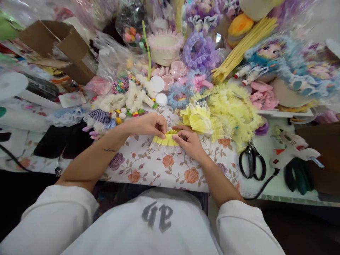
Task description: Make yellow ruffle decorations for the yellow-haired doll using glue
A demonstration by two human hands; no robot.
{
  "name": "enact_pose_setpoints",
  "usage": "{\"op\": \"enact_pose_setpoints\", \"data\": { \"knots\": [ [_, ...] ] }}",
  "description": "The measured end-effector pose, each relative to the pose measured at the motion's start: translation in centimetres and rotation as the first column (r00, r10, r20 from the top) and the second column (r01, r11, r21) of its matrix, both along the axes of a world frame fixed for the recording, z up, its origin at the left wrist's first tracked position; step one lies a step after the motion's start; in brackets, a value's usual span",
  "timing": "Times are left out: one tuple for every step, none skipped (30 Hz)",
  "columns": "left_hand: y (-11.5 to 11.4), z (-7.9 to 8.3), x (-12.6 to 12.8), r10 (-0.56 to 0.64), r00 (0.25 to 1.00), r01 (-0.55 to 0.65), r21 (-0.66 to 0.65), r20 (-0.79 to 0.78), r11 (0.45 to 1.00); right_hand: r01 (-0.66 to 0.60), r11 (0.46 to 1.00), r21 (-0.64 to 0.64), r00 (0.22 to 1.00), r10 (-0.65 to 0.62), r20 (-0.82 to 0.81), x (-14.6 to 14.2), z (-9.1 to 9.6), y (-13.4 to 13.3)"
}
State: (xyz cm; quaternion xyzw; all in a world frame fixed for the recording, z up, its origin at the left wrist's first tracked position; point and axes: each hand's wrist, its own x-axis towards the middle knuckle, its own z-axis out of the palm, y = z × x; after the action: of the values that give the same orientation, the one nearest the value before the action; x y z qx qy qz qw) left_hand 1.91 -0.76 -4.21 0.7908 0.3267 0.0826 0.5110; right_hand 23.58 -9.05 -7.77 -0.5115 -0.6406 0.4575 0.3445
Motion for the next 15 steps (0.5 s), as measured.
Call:
{"op": "enact_pose_setpoints", "data": {
  "knots": [
    [0.0, -0.12, 0.02, 0.009, 1.0, -0.009, -0.001, 0.0, 1.0, 0.004, 1.0, 0.004, 1.0, -0.004, -0.002, -0.01, -0.08, 0.02],
    [-0.02, -0.22, 0.05, 0.015, 1.0, -0.015, -0.001, -0.002, 1.0, 0.009, 1.0, 0.012, 1.0, -0.009, -0.005, -0.03, -0.17, 0.04],
    [-0.05, -0.31, 0.07, 0.018, 1.0, -0.018, -0.001, -0.005, 1.0, 0.013, 1.0, 0.022, 1.0, -0.013, -0.007, -0.04, -0.26, 0.05],
    [-0.1, -0.4, 0.1, 0.017, 1.0, -0.017, 0.001, -0.008, 1.0, 0.016, 0.999, 0.034, 1.0, -0.016, -0.008, -0.06, -0.34, 0.06],
    [-0.14, -0.49, 0.11, 0.015, 1.0, -0.015, 0.003, -0.009, 1.0, 0.019, 0.999, 0.046, 1.0, -0.019, -0.006, -0.07, -0.41, 0.06],
    [-0.19, -0.56, 0.11, 0.015, 1.0, -0.015, 0.003, -0.007, 1.0, 0.018, 0.998, 0.055, 1.0, -0.018, -0.002, -0.08, -0.45, 0.06],
    [-0.23, -0.62, 0.1, 0.018, 1.0, -0.018, -0.002, -0.004, 1.0, 0.014, 0.998, 0.06, 1.0, -0.015, 0.003, -0.09, -0.48, 0.06],
    [-0.27, -0.66, 0.08, 0.028, 1.0, -0.028, -0.009, -0.003, 1.0, 0.01, 0.998, 0.065, 1.0, -0.011, 0.01, -0.11, -0.5, 0.05],
    [-0.32, -0.68, 0.05, 0.04, 0.999, -0.04, -0.017, -0.009, 0.999, 0.008, 0.997, 0.074, 1.0, -0.009, 0.019, -0.13, -0.51, 0.03],
    [-0.37, -0.67, 0.03, 0.051, 0.998, -0.052, -0.026, -0.02, 0.998, 0.009, 0.996, 0.083, 1.0, -0.011, 0.027, -0.16, -0.53, 0.01],
    [-0.42, -0.63, 0.02, 0.06, 0.998, -0.061, -0.035, -0.028, 0.998, 0.012, 0.996, 0.092, 0.999, -0.015, 0.033, -0.19, -0.56, -0.01],
    [-0.47, -0.59, 0.01, 0.065, 0.997, -0.066, -0.041, -0.031, 0.997, 0.017, 0.995, 0.098, 0.999, -0.021, 0.037, -0.22, -0.6, -0.04],
    [-0.5, -0.53, 0.0, 0.067, 0.997, -0.068, -0.044, -0.029, 0.997, 0.024, 0.994, 0.102, 0.999, -0.029, 0.039, -0.24, -0.67, -0.06],
    [-0.5, -0.48, -0.01, 0.064, 0.998, -0.065, -0.047, -0.022, 0.997, 0.03, 0.994, 0.104, 0.999, -0.034, 0.038, -0.27, -0.74, -0.07],
    [-0.47, -0.43, -0.03, 0.059, 0.998, -0.059, -0.051, -0.012, 0.997, 0.036, 0.994, 0.106, 0.999, -0.04, 0.034, -0.29, -0.82, -0.07]
  ]
}}
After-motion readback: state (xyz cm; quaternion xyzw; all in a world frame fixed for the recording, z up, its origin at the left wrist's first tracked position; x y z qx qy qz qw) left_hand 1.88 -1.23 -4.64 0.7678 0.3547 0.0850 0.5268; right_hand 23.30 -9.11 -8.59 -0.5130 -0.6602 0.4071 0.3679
